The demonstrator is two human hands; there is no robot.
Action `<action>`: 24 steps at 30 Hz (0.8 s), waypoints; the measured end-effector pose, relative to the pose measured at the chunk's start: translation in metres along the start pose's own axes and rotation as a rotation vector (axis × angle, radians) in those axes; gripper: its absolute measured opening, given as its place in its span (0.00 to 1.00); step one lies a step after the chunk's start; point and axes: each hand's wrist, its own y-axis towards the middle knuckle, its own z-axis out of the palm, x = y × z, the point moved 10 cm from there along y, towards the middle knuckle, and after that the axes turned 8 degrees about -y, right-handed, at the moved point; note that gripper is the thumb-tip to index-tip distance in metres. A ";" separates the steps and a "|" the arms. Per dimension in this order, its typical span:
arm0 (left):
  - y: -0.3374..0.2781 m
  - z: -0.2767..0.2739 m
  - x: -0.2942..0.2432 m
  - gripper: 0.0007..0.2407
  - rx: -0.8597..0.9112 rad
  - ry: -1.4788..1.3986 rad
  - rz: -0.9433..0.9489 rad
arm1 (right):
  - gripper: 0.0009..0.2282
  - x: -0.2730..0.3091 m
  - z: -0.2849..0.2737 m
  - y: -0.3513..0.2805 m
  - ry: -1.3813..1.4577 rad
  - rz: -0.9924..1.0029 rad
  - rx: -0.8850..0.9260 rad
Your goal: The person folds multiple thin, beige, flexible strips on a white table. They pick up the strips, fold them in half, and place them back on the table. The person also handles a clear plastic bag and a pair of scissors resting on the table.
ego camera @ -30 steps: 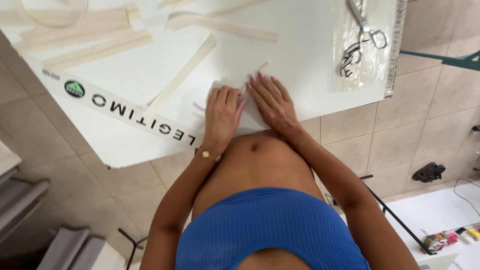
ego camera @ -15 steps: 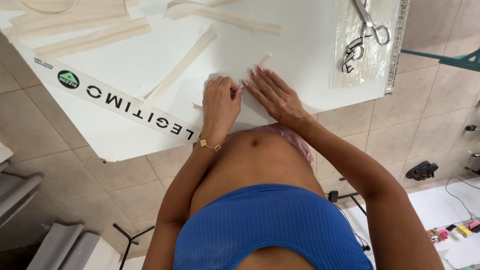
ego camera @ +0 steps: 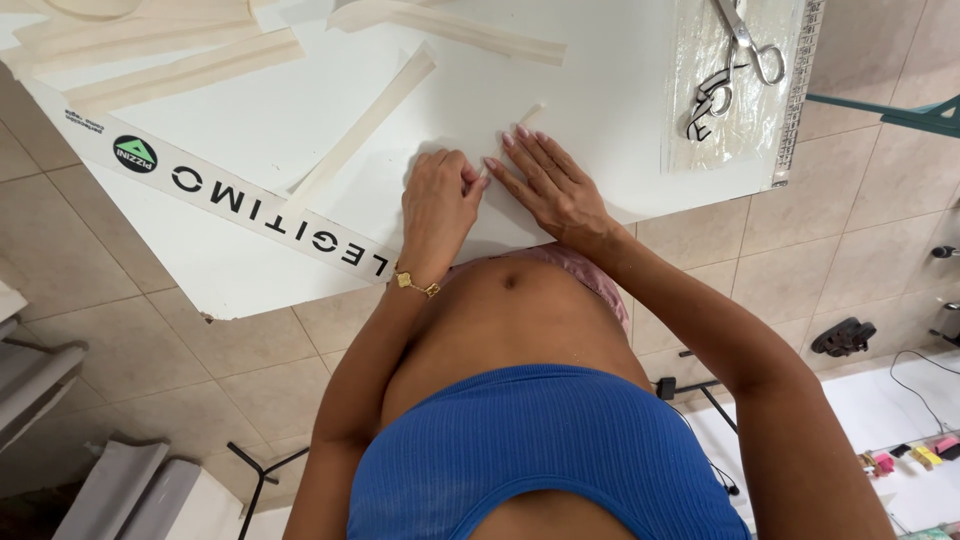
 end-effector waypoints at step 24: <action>0.014 -0.017 -0.031 0.18 0.159 0.259 0.430 | 0.24 -0.005 0.005 -0.009 0.077 -0.010 0.033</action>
